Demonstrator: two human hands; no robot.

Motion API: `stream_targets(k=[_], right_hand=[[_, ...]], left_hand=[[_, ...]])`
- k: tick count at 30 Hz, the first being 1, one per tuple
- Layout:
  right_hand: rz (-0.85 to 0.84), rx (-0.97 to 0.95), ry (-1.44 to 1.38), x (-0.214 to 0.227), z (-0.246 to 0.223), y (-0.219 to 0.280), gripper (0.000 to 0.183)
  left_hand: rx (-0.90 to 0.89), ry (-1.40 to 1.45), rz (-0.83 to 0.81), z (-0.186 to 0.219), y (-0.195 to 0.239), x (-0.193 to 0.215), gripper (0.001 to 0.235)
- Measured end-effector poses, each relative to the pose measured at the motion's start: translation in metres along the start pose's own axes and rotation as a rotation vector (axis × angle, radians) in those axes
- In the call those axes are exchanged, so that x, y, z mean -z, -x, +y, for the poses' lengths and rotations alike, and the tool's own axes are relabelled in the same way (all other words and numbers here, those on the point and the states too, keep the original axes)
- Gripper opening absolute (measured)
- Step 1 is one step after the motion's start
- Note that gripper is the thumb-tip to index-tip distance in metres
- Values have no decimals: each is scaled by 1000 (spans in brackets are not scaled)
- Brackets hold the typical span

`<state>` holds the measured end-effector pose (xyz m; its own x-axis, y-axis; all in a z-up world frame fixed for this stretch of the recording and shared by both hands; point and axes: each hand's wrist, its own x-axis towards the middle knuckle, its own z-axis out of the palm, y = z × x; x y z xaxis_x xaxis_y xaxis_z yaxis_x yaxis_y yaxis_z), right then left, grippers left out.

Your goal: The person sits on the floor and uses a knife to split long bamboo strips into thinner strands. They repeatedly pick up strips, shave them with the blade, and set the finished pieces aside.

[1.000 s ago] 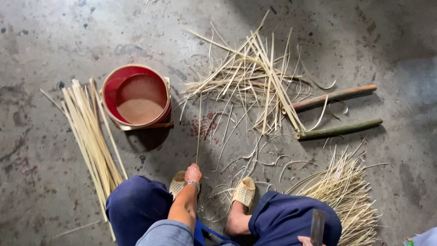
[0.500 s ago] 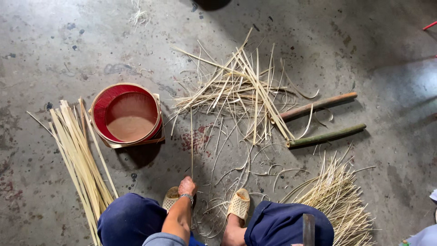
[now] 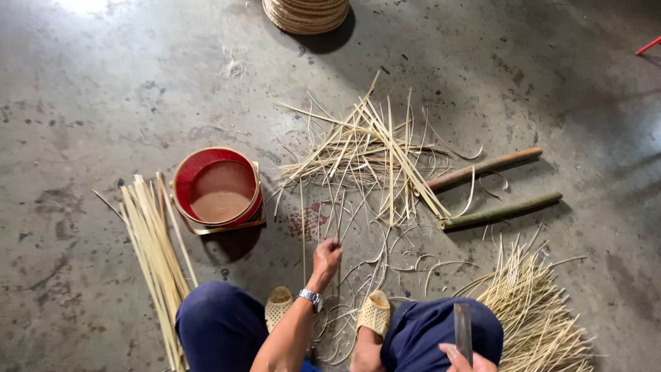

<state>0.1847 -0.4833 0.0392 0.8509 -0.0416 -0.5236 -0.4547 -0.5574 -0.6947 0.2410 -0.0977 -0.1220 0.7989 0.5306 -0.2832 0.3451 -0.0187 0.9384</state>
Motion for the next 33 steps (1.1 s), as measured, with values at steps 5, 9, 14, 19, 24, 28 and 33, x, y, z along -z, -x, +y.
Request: stream_targets(k=[5,9,14,19,24,28,33], right_hand=[[-141,-61,-140,-3,-32,27,36],[-130,145,-203,-28,-78,57,37],[-103,211,-318,-23,-117,83,45],[-238,408,-658,-14,-127,93,53],[-102,548,-592,-21,-130,99,29],[-75,502,-766,-22,-121,96,12],[-157,483,-911,4,-83,84,11]], left_hand=[[-235,443,-34,99,28,32,20],[-419,730,-51,174,71,77,23],[-218,1148,72,212,97,130,18],[-118,1290,43,195,100,150,21],[-72,1300,58,181,108,150,21],[-149,1270,-19,180,122,144,24],[-12,1288,-17,182,115,169,49]])
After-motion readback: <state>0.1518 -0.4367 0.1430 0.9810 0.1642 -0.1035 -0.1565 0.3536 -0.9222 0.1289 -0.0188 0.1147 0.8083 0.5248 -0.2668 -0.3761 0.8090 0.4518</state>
